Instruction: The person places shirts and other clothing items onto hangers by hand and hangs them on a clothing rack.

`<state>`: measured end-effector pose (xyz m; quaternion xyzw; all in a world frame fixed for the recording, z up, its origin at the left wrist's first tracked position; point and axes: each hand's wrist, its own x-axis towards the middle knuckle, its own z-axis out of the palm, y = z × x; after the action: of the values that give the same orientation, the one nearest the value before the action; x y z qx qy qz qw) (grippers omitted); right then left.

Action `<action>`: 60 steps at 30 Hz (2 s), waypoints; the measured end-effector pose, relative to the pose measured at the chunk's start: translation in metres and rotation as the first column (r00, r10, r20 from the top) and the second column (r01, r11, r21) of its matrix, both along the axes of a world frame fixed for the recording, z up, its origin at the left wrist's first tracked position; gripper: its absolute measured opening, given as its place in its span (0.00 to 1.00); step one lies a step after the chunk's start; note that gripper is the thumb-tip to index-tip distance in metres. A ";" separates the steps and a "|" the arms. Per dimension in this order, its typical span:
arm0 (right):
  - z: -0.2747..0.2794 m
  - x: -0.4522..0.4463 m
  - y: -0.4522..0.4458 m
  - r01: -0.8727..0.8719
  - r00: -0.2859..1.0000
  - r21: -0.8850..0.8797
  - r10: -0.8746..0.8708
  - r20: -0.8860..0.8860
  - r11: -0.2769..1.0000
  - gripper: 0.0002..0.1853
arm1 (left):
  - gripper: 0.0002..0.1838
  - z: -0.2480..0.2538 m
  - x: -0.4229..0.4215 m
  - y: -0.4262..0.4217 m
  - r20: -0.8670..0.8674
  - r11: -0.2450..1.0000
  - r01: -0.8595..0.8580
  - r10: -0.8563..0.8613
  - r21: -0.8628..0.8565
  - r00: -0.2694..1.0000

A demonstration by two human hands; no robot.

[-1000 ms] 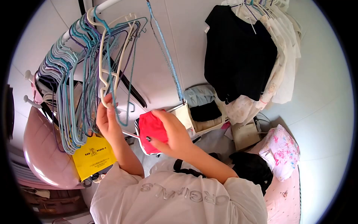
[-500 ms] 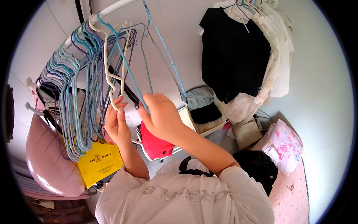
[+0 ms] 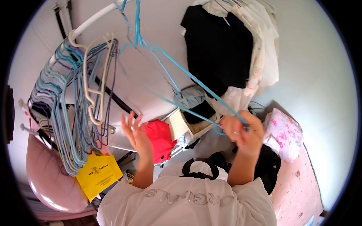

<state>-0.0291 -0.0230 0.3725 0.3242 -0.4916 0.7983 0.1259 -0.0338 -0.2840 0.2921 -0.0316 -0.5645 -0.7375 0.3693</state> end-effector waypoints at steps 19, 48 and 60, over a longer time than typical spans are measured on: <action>-0.123 0.214 0.206 0.700 0.347 0.377 -0.751 0.562 0.606 0.16 | 0.29 -0.062 -0.083 0.138 0.774 -0.081 0.874 -0.509 -0.478 0.376; -0.210 0.295 0.296 0.008 -0.603 0.999 -0.796 0.043 0.048 0.21 | 0.55 -0.187 -0.063 0.435 0.810 -0.717 0.388 -0.559 -0.578 0.174; -0.232 0.338 0.263 0.214 -0.528 0.956 -0.799 0.287 0.202 0.11 | 0.44 -0.335 -0.051 0.541 0.723 -0.568 0.791 -0.643 -0.228 -0.254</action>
<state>0.3087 0.2404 0.1404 -0.6372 -0.6646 0.3665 0.1342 -0.0844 0.2571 -0.0432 -0.5415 -0.5659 -0.3999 -0.4760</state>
